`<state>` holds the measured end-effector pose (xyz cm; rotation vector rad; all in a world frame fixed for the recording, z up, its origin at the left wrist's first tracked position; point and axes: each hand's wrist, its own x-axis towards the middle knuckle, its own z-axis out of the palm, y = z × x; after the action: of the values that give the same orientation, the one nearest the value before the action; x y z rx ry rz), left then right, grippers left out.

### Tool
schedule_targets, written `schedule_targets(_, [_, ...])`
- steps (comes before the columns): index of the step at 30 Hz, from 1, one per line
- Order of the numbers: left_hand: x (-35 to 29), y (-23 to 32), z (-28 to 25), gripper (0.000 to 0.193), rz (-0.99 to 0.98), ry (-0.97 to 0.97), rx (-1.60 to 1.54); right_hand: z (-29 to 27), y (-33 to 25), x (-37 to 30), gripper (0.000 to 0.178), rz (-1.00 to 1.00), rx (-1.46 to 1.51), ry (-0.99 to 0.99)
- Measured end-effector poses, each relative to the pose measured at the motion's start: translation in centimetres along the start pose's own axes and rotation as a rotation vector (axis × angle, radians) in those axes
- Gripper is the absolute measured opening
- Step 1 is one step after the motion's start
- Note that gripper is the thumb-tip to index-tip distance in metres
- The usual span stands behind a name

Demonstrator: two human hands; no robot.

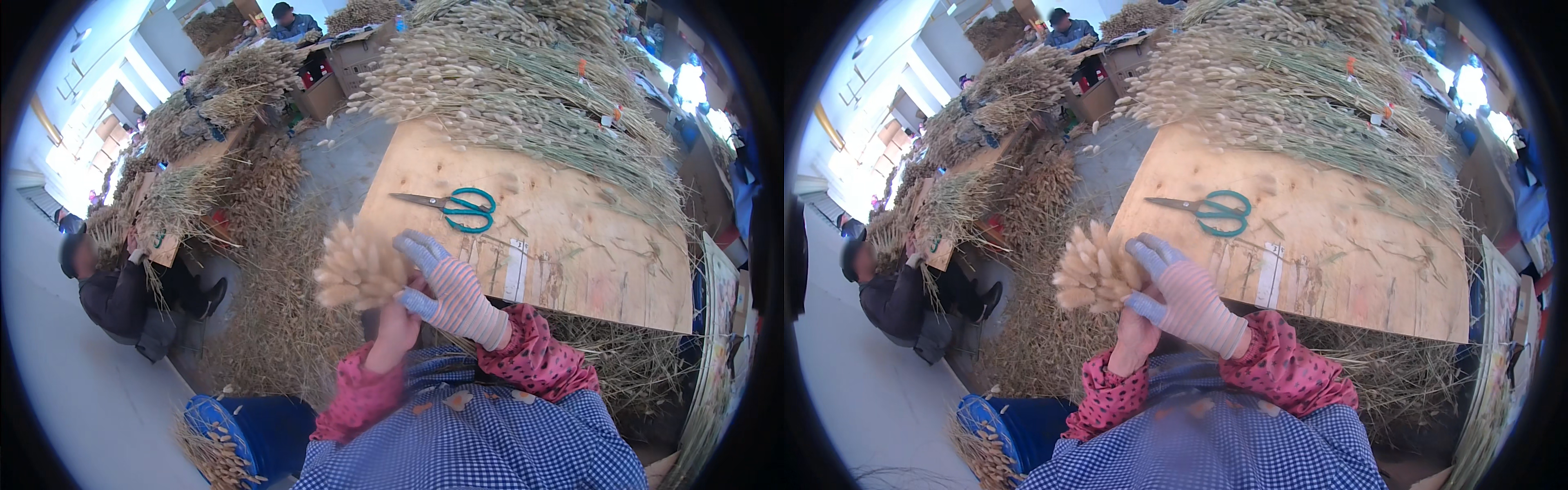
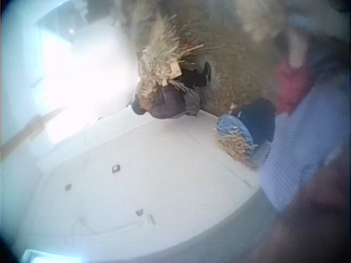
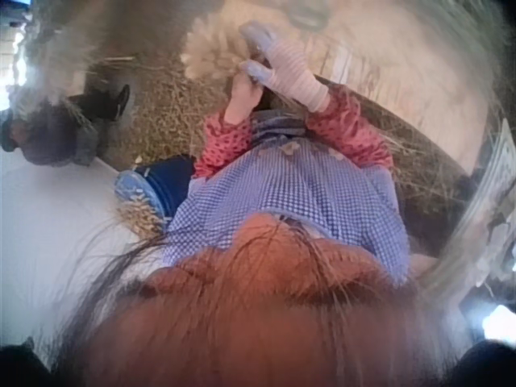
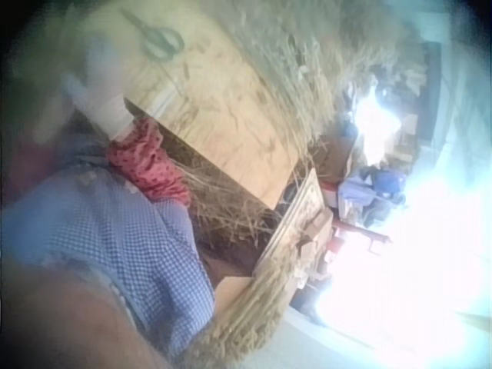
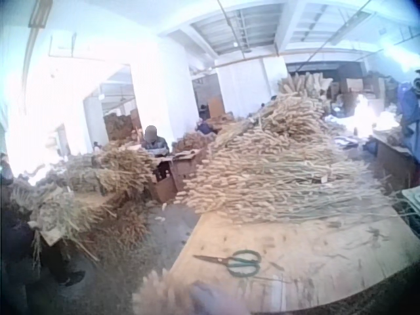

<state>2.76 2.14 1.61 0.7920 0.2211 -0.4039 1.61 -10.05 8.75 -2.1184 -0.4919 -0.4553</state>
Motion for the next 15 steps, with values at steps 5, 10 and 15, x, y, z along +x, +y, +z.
schedule_targets(5, [0.7,0.7,-3.3,0.014,-0.114,-0.41,-0.244,1.0,0.7,1.5,0.062,0.138,0.222,-0.008])
schedule_targets(10, [0.3,-0.4,-5.2,0.008,0.026,-0.128,-0.103,3.5,1.5,2.2,0.056,0.162,0.381,-0.079])
schedule_targets(15, [2.9,1.4,-7.0,0.027,-0.043,-0.912,-0.371,5.0,1.3,3.3,0.037,0.091,0.414,-0.012])
